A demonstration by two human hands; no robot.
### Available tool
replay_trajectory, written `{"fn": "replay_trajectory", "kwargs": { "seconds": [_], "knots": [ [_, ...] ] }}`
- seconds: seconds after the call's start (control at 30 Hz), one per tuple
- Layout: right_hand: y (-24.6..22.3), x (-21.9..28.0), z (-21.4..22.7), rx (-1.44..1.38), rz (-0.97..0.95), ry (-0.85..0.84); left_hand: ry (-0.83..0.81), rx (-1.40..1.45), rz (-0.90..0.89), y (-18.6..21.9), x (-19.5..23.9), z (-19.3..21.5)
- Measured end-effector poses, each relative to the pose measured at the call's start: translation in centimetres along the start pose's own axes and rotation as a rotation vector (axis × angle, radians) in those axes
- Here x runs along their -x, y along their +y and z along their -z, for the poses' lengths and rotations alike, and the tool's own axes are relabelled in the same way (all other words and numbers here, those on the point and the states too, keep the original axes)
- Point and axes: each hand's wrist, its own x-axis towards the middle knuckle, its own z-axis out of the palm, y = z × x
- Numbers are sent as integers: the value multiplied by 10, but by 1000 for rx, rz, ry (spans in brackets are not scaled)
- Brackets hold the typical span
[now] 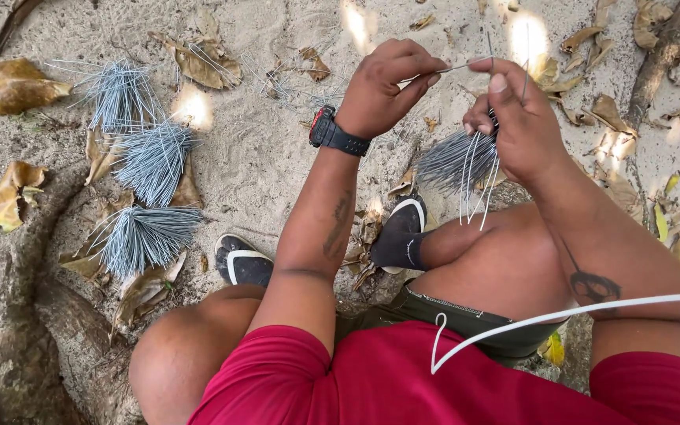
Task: Bundling thin metal wires by picking them up from the ground and grouping them together.
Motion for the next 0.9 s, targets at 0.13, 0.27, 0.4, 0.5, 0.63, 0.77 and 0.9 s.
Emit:
{"fn": "replay_trajectory", "kwargs": {
  "seconds": [0.13, 0.27, 0.4, 0.5, 0.63, 0.77, 0.9],
  "knots": [
    [-4, 0, -5, -37, 12, 16, -85, -28, 7, -16, 6, -3],
    [-3, -1, -1, 64, 12, 49, -196, -122, 60, -33, 18, -15],
    [8, -2, 9, -153, -73, 86, -309, -84, 226, -60, 34, -25],
    [14, -3, 17, -132, -20, 45, -412, -141, 522, -89, 52, -26],
    [13, 4, 23, -168, -18, 62, -587, -433, 829, -156, 114, -49],
    [12, 6, 23, -154, 25, 43, -810, -522, 1101, -138, 161, -60],
    [14, 8, 23, -151, 19, 55, -1166, -524, 1282, -121, 217, -68]
  ]
}}
